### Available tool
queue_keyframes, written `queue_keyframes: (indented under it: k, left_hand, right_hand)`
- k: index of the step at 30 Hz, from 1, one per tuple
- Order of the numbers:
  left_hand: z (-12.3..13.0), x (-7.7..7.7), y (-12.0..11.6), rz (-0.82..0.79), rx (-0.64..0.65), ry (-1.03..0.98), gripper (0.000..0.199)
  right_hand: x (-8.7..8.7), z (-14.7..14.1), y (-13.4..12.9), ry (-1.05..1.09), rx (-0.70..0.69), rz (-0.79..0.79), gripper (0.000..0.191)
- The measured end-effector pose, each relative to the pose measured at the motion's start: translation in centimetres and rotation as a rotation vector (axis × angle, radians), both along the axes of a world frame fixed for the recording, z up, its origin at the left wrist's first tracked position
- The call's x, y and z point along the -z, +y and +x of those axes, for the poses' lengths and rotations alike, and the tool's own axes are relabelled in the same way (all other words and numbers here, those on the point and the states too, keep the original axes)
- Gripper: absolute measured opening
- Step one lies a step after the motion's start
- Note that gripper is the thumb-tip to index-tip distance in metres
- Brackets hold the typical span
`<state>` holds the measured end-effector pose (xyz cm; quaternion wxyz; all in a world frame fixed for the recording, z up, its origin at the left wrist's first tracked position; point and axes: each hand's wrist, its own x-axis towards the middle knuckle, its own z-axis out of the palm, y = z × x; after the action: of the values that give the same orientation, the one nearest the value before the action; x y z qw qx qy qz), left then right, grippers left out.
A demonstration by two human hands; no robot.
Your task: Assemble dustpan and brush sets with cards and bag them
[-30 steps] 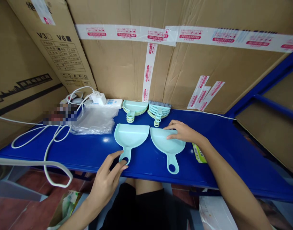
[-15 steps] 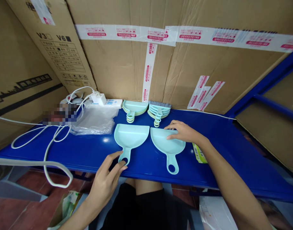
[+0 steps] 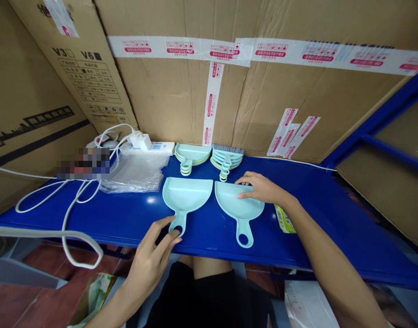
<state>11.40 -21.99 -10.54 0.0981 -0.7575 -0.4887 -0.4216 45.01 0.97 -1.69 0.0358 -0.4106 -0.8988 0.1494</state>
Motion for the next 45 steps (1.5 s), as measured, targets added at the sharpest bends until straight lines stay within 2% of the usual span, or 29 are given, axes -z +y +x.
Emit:
queue_keyframes:
  k: [9, 13, 15, 18, 21, 23, 25, 27, 29, 32, 34, 36, 38, 41, 45]
  left_hand:
    - [-0.1, -0.4, -0.2, -0.005, -0.013, 0.022, 0.025]
    - [-0.4, -1.5, -0.4, 0.012, -0.045, 0.006, 0.042]
    - [-0.4, -2.6, -0.4, 0.013, -0.030, -0.037, 0.041]
    - [0.0, -5.1, 0.1, 0.016, 0.018, -0.143, 0.035]
    - [1.2, -8.7, 1.2, 0.006, 0.087, -0.332, 0.026]
    - [2.2, -11.3, 2.6, 0.021, 0.169, -0.480, 0.018]
    - [3.4, -14.0, 4.6, 0.004, 0.307, -0.633, 0.014]
    - [4.5, -16.6, 7.5, -0.027, 0.473, -0.786, 0.014]
    - [5.5, -19.1, 11.1, -0.111, 0.572, -0.920, 0.014]
    - [6.5, -22.3, 17.2, -0.225, 0.595, -1.076, 0.019]
    - [6.9, -23.5, 21.0, -0.251, 0.588, -1.175, 0.021]
    - [7.1, -23.6, 23.9, -0.251, 0.558, -1.247, 0.016]
    - [7.0, -22.4, 25.8, -0.199, 0.490, -1.222, 0.014]
    - [5.7, -19.2, 26.9, -0.150, 0.409, -1.130, 0.011]
    - [2.0, -15.1, 26.7, -0.080, 0.328, -1.064, 0.009]
  right_hand:
    - [-0.4, -0.1, -0.3, -0.015, 0.020, -0.010, 0.053]
    - [-0.5, -0.2, -0.4, -0.014, 0.018, -0.007, 0.053]
    - [-0.5, -0.2, -0.4, -0.015, 0.013, 0.000, 0.053]
    - [-0.4, 0.0, -0.2, 0.007, -0.006, 0.009, 0.056]
    - [-0.2, 0.3, 0.2, 0.072, -0.029, 0.028, 0.059]
    - [0.0, 0.6, 0.7, 0.118, -0.022, 0.061, 0.056]
    - [0.3, 0.7, 1.1, 0.151, -0.009, 0.104, 0.051]
    - [0.5, 0.7, 1.4, 0.168, -0.003, 0.140, 0.046]
    - [0.5, 0.5, 1.4, 0.178, -0.006, 0.169, 0.041]
    - [0.2, -0.1, 0.8, 0.220, -0.054, 0.177, 0.037]
    - [-0.1, -0.7, 0.3, 0.251, -0.109, 0.162, 0.040]
    - [-0.1, -1.2, -0.2, 0.253, -0.141, 0.150, 0.046]
    - [0.2, -1.5, -0.5, 0.227, -0.145, 0.138, 0.051]
    - [0.9, -1.8, -0.5, 0.166, -0.142, 0.111, 0.056]
    - [1.6, -1.7, -0.4, 0.124, -0.116, 0.122, 0.059]
